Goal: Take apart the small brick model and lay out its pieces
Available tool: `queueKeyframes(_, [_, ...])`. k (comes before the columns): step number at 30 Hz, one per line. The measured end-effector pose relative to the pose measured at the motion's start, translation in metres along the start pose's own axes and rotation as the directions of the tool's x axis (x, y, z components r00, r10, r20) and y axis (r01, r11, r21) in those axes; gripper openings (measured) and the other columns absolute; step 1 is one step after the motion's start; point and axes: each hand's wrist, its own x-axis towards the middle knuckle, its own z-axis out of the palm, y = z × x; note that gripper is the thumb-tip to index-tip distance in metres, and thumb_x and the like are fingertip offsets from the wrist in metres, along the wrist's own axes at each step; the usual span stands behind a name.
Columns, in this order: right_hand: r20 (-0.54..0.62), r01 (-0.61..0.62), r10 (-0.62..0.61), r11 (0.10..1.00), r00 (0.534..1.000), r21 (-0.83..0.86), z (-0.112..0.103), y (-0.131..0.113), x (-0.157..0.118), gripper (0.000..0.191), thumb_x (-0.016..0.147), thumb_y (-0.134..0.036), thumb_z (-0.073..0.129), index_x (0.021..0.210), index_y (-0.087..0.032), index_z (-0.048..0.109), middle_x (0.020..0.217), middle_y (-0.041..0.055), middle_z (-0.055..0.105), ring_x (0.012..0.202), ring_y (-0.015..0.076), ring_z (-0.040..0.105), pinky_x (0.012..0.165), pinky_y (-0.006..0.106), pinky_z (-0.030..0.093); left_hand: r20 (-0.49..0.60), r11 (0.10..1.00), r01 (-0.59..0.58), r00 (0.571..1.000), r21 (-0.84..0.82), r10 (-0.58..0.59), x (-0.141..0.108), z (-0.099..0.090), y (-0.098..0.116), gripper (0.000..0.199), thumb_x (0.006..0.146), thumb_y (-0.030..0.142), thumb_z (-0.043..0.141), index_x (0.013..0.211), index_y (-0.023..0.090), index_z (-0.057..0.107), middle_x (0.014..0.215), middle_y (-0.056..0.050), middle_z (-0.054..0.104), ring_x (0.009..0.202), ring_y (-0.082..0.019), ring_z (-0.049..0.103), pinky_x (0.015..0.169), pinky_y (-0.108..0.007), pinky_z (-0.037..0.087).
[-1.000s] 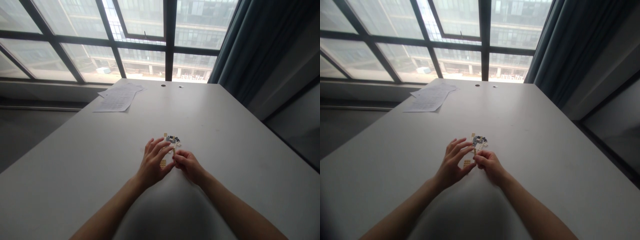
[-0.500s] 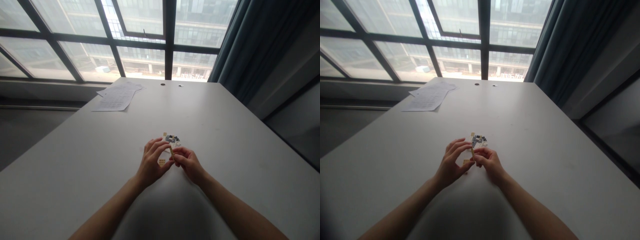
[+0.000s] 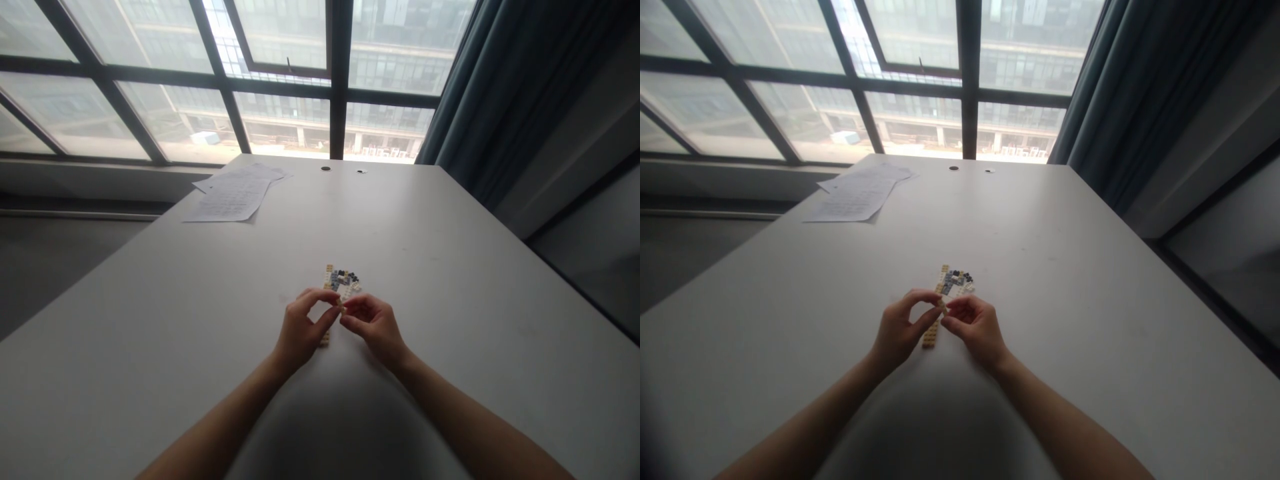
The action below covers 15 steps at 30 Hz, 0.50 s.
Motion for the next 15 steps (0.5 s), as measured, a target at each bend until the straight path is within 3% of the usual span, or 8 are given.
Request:
queueKeyframes(4, [0.015,0.161,-0.162,0.958,0.987,-0.239,0.0,-0.002,-0.005,0.024,0.073,-0.026,0.074,0.094,-0.02,0.064,0.073,-0.0004,0.064,0.065,0.0133,0.058,0.064,0.028,0.049,0.013,0.972,0.174,0.985,-0.16,-0.175,0.001,0.002,-0.004,0.014,0.078,0.029,0.068,0.087,0.018,0.067,0.082,-0.003,0.069,0.08,-0.017,0.064,0.078,-0.029,0.05])
queueKeyframes(7, [0.145,0.33,-0.297,0.858,0.944,-0.394,-0.003,-0.005,-0.005,0.04,0.073,-0.024,0.074,0.11,-0.023,0.061,0.082,0.0011,0.066,0.07,0.0148,0.059,0.067,0.029,0.05,0.029,0.932,0.245,0.969,-0.268,-0.247,0.003,0.0,-0.006,0.016,0.075,0.029,0.07,0.084,0.016,0.065,0.079,-0.003,0.067,0.079,-0.017,0.063,0.075,-0.028,0.05])
queueKeyframes(11, [0.377,0.537,-0.39,0.694,0.84,-0.48,-0.01,-0.011,-0.001,0.055,0.076,-0.019,0.07,0.127,-0.026,0.052,0.099,0.0047,0.064,0.082,0.0174,0.058,0.074,0.032,0.051,0.051,0.917,0.267,0.963,-0.298,-0.264,0.005,-0.003,-0.007,0.016,0.074,0.028,0.07,0.078,0.017,0.059,0.074,0.0,0.063,0.074,-0.015,0.062,0.072,-0.027,0.049])
queueKeyframes(15, [0.412,0.55,-0.371,0.647,0.832,-0.528,-0.014,-0.015,0.001,0.05,0.078,-0.016,0.067,0.125,-0.026,0.054,0.098,0.0042,0.061,0.082,0.0168,0.057,0.076,0.031,0.051,0.083,0.942,0.249,0.968,-0.224,-0.237,0.005,-0.003,-0.004,0.016,0.075,0.027,0.068,0.074,0.017,0.056,0.072,0.0,0.062,0.072,-0.014,0.061,0.071,-0.026,0.048])
